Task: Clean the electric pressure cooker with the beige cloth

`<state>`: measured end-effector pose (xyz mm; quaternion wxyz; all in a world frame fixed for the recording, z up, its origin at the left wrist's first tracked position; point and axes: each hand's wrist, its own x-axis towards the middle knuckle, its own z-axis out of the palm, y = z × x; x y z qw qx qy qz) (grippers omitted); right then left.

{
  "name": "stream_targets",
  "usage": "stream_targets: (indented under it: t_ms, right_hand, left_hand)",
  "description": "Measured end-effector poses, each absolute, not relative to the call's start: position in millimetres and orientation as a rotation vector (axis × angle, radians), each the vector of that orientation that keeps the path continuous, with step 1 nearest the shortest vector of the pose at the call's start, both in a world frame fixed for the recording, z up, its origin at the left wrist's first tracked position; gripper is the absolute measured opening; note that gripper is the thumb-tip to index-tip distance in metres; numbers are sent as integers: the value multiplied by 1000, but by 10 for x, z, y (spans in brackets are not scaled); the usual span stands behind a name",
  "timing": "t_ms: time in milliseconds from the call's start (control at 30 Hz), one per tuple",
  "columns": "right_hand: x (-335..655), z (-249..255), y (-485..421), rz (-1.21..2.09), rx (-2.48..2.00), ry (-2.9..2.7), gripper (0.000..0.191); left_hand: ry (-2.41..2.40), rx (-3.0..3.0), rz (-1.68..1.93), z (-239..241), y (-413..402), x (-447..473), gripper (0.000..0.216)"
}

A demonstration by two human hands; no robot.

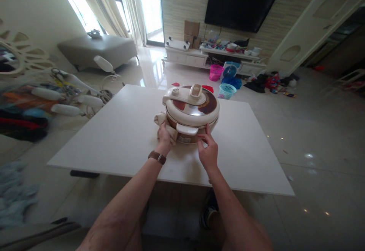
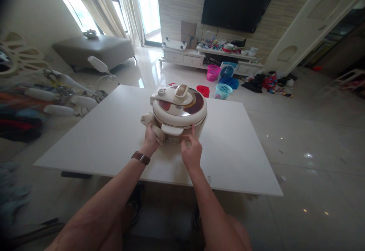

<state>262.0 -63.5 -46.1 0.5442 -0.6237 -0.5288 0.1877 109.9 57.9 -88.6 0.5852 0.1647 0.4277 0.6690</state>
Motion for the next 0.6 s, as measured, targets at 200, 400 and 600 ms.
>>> stream_targets:
  t_ms: [200, 400, 600]
  right_hand:
    - [2657, -461, -632, 455, -1467, -1257, 15]
    - [2710, -464, -635, 475, -1438, -1275, 15]
    - [2706, -430, -658, 462, -1363, -1145, 19]
  left_hand:
    - [765, 418, 1707, -488, 579, 897, 52]
    - [690, 385, 1570, -343, 569, 367, 58]
    - [656, 463, 1594, -224, 448, 77, 56]
